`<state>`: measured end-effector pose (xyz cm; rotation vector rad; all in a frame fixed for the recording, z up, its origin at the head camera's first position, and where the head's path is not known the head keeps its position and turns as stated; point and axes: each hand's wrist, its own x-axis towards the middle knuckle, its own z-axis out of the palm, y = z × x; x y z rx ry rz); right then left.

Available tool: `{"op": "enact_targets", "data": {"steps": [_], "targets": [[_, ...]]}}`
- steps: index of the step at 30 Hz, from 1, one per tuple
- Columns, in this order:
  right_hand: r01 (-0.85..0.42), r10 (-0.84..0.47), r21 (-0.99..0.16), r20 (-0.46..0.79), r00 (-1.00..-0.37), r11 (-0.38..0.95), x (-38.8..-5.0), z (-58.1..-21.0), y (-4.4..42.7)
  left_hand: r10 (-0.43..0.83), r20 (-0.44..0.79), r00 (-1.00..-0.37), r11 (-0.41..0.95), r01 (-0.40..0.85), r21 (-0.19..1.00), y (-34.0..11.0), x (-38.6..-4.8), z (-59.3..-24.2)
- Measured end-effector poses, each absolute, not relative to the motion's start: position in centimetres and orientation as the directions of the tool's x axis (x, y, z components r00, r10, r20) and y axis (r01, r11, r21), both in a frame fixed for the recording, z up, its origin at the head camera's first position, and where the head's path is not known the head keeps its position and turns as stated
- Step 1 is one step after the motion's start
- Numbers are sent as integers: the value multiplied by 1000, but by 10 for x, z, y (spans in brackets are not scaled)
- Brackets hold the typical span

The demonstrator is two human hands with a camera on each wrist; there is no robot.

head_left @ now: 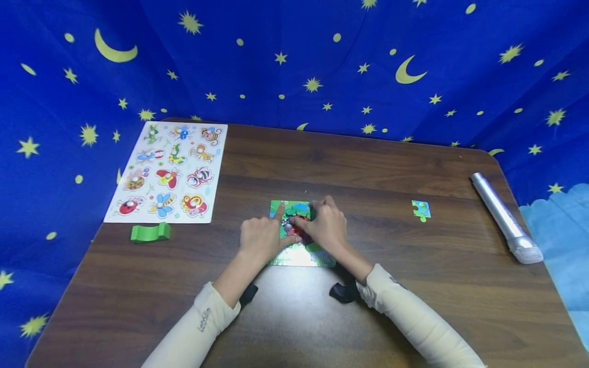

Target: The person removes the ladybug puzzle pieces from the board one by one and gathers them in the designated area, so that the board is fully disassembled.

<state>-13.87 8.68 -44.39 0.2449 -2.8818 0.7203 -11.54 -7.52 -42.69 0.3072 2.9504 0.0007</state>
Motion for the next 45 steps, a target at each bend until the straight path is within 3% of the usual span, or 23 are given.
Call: {"op": "enact_targets", "data": {"steps": [8,29,45], "targets": [[-213,-118,-417,242,-963,884,-140,-439,111,209,-196,-958,978,207,29,-76,-116,-427],[-89,14,-381,261,-965,920,-152,-432,226,206,-213,-955,978,202,40,-75,-116,-428],[-6,53,-317,178,-983,949,-157,-435,272,209,-210,-955,978,206,40,-75,-115,-427]]}}
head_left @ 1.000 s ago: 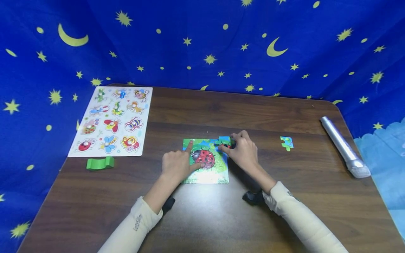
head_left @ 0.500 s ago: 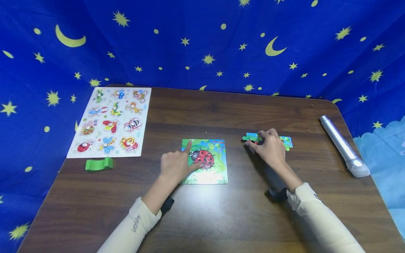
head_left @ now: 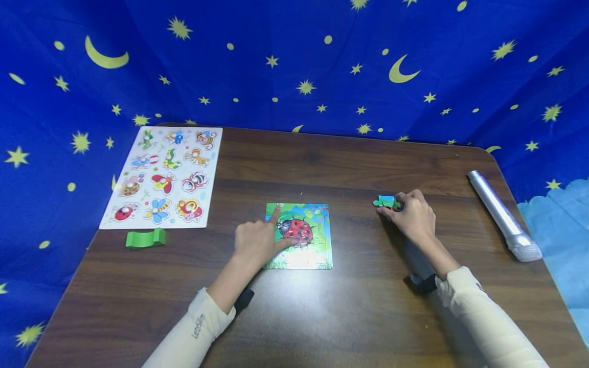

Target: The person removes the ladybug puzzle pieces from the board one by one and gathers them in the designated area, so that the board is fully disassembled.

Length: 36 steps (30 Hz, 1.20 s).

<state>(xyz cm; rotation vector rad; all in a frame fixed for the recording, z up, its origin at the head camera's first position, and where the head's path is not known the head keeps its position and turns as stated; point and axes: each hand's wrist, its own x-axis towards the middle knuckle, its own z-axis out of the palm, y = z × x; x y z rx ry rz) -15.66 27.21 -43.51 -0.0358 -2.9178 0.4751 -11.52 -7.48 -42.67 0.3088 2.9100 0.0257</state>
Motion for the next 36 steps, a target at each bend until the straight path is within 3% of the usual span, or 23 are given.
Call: {"op": "enact_targets", "data": {"steps": [9,27,36], "targets": [[12,55,-353,114,-992,936,-159,-435,274,209,-205,-956,978,202,51,-75,-115,-428],[-29,44,-378,181,-982,925,-153,-434,268,218,-199,-955,975,207,75,-76,-116,-427],[-186,-84,-408,256,-963,894,-147,-429,230,205,-177,-963,976,186,116,-86,-116,-424]]}}
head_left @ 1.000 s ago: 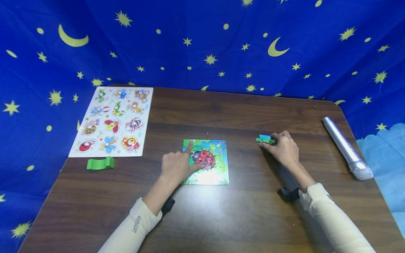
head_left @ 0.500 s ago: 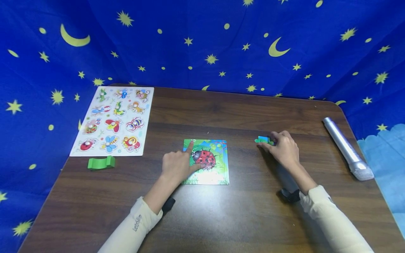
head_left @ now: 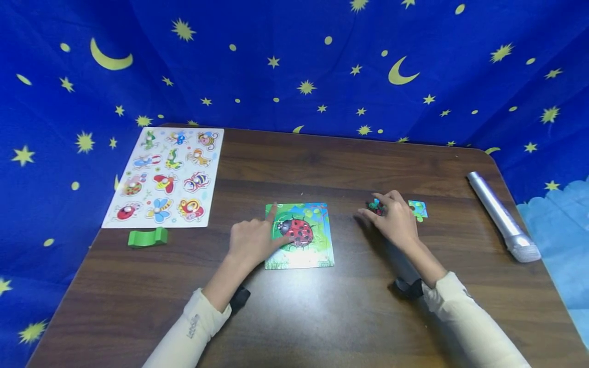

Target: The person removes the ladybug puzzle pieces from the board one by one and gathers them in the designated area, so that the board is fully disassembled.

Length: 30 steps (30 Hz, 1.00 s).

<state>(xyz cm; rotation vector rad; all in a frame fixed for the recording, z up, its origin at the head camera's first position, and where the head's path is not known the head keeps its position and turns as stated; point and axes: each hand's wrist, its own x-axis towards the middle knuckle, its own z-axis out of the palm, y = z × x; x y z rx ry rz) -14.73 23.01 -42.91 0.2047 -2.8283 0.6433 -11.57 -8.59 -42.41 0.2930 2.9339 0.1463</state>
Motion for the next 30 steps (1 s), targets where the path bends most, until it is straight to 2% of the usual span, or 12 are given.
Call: {"op": "enact_targets", "data": {"steps": [9,16,23,30], "targets": [[-326,-280,-517,167,-945,792,-143,-426,153,181,-195,-964,978,156,139,-110,-113,-425],[-371,-404,-486,38,-914,792,-145,-431,104,189,-205,-960,978,167,122,-114,-115,-430],[-341,-404,-420,-67,-912,841,-149,-434,81,179,-242,-954,981,156,113,-114,-116,-429],[-376,-421,-397,-27,-907,837,-147,-435,76,179,-226,-957,981,156,118,-116,-116,-428]]}}
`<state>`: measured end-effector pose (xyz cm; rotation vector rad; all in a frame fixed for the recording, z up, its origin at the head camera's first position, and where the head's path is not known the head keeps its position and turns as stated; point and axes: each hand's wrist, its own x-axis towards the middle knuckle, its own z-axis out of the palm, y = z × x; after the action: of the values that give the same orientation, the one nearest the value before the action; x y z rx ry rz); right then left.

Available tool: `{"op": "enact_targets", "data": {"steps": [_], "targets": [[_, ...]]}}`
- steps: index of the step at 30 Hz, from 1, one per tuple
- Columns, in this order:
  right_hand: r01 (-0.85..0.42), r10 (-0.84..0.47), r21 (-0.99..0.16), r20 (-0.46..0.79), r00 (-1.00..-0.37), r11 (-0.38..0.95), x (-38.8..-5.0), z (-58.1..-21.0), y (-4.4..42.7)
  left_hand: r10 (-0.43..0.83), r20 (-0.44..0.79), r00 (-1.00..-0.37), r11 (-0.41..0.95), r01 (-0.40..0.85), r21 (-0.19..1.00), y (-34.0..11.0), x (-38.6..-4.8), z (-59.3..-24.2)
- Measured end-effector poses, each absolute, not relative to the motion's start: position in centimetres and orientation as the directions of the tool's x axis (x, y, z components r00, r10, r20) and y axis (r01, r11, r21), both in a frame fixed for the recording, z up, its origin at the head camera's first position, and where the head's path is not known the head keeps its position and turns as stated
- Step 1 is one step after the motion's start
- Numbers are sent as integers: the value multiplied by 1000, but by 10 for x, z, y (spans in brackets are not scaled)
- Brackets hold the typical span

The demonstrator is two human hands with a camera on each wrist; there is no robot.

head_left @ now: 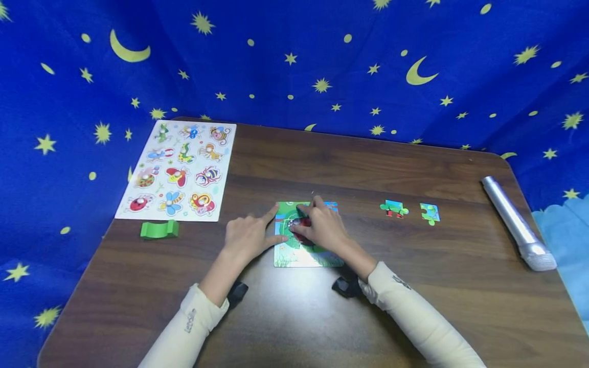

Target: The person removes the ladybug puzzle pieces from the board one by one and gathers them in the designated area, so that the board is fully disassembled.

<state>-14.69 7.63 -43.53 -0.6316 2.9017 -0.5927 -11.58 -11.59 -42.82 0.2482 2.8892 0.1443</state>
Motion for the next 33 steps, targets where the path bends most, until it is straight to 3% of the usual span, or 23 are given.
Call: {"op": "enact_targets", "data": {"steps": [15,24,33], "targets": [[-452,-471,-402,58,-880,796,-150,-438,74,183,-224,-957,981,163,106,-114,-117,-426],[-480,-437,-326,200,-877,814,-140,-440,70,191,-226,-955,980,172,100,-113,-116,-425],[-381,-372,-448,111,-922,809,-141,-445,69,193,-224,-955,980,175,98,-114,-116,-427]]}}
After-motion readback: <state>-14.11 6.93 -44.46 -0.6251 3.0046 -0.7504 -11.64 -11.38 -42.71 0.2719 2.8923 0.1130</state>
